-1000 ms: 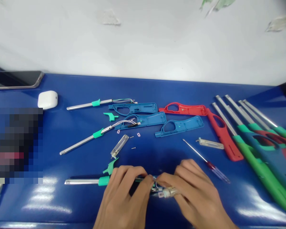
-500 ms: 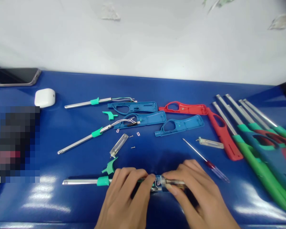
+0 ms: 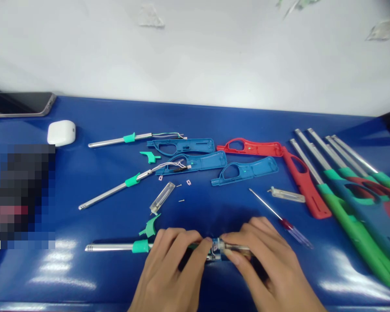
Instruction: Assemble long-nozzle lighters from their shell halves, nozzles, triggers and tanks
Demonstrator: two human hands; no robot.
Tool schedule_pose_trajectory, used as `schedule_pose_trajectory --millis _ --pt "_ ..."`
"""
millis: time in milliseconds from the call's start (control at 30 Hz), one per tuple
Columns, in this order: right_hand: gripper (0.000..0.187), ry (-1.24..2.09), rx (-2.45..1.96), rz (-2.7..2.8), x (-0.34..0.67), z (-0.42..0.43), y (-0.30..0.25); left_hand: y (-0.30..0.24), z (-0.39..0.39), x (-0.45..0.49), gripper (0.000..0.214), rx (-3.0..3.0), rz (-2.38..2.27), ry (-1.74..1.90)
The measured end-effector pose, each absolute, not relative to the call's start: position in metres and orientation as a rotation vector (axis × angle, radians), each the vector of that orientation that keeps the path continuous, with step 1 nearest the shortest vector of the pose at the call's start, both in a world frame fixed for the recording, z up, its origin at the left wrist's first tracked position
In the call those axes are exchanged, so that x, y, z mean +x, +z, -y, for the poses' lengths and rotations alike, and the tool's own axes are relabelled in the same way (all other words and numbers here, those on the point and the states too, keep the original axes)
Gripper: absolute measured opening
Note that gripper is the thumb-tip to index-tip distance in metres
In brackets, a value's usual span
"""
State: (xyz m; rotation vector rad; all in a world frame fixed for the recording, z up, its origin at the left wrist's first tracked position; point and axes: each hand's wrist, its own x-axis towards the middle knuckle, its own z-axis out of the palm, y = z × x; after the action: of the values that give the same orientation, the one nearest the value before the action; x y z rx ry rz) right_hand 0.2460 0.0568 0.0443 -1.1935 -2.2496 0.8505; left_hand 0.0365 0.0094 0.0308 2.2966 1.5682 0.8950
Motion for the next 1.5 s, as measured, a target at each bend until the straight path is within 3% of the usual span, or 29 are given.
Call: schedule_pose_trajectory --millis 267,533,767,1133,1500 --pt "0.014 0.830 -1.158 2.274 0.246 -0.055 0.046 0.032 -0.009 0.039 0.032 2.328 -1.580 0.918" --pt "0.014 0.803 -1.153 2.297 0.243 -0.053 0.046 0.047 -0.011 0.033 0.037 2.393 -1.572 0.687" --pt "0.015 0.809 -1.188 2.247 0.244 -0.052 0.045 0.034 -0.009 0.035 0.032 2.357 -1.585 0.852" --pt "0.022 0.718 -1.142 2.289 0.246 -0.054 0.041 0.020 0.006 0.027 0.033 2.399 -1.493 0.638" --pt "0.018 0.490 -1.196 2.278 0.251 -0.052 0.039 0.023 -0.001 0.035 0.028 2.348 -1.534 0.828"
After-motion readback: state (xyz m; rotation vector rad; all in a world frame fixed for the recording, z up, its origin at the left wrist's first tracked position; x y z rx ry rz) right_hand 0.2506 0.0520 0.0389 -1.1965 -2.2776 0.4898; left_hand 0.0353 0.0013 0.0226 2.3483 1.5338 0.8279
